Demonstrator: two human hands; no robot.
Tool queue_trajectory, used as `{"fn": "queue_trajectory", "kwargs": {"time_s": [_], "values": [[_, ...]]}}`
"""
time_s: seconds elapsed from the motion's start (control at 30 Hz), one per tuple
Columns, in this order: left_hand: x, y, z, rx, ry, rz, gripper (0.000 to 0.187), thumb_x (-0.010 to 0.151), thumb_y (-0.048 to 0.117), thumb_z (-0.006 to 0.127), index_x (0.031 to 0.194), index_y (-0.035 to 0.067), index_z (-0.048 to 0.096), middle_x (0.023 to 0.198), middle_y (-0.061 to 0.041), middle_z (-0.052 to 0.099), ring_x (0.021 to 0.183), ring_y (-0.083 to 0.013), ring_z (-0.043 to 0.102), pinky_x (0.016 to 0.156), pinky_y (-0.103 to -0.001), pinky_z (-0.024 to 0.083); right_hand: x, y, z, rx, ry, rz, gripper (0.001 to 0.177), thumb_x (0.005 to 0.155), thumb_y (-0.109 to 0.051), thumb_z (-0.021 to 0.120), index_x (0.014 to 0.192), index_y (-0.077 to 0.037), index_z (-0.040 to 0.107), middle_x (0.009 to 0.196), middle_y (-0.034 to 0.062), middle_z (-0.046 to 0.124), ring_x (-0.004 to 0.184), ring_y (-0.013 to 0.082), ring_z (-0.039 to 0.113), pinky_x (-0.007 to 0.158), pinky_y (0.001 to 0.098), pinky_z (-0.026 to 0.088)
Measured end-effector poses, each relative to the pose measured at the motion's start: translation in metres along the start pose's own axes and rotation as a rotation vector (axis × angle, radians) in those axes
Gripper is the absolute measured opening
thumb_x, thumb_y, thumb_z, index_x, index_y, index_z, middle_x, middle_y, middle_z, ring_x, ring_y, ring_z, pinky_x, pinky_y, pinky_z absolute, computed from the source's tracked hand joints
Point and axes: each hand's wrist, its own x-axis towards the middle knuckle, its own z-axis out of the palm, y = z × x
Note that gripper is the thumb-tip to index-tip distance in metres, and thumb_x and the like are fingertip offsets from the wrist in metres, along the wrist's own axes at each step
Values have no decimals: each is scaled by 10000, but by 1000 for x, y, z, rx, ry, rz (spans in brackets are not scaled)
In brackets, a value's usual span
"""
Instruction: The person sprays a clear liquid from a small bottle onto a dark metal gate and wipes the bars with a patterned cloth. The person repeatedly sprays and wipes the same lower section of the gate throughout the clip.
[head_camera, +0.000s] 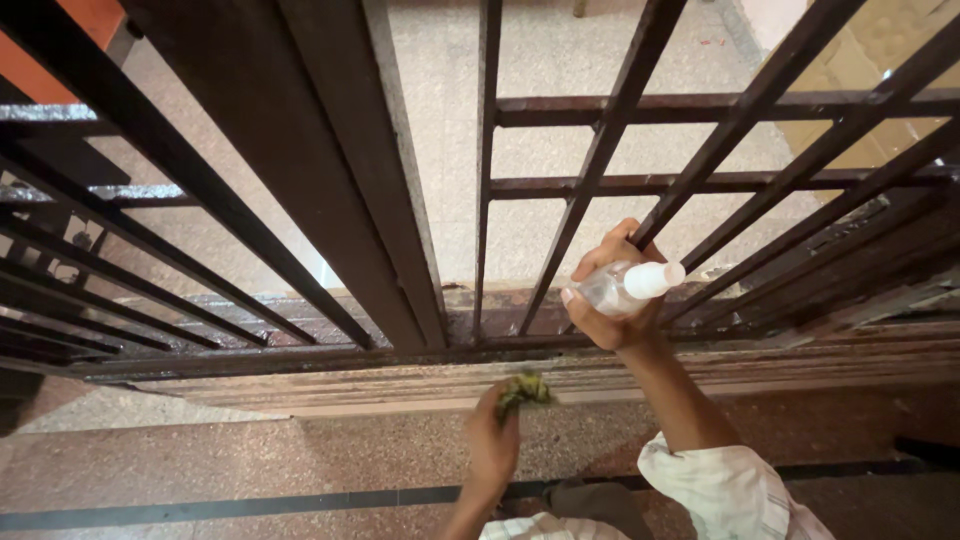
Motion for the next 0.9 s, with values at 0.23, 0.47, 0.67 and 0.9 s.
{"fn": "queue_trajectory", "kwargs": {"time_s": [0.23,0.47,0.67,0.9], "values": [[-3,-39,-29,-1023,128,-904,264,904,126,708,1143,21,669,1080,-121,723,986,-251,671,864,-397,530,-1,2,3,56,32,80,158,692,-103,722,804,-78,614,903,65,544,736,135,535,682,299,425],[-10,-20,-27,-1076,86,-924,418,866,107,707,1258,12,595,1212,-176,693,1132,-323,650,986,-541,530,-2,4,3,25,35,33,146,690,-92,718,796,-85,617,892,55,538,743,140,501,671,292,412],[-17,1,-26,-1108,115,-1106,459,941,226,604,1311,-35,531,1230,-261,647,1186,-426,590,964,-590,533,-1,4,1,27,38,49,145,671,-102,714,783,-80,625,890,65,528,717,129,505,649,291,404],[-17,-16,-29,-990,138,-959,330,936,-15,612,1260,-46,566,1198,-215,698,1132,-367,683,911,-482,585,0,5,5,59,55,54,147,655,-95,710,773,-77,623,918,72,505,710,124,498,615,276,412]]}}
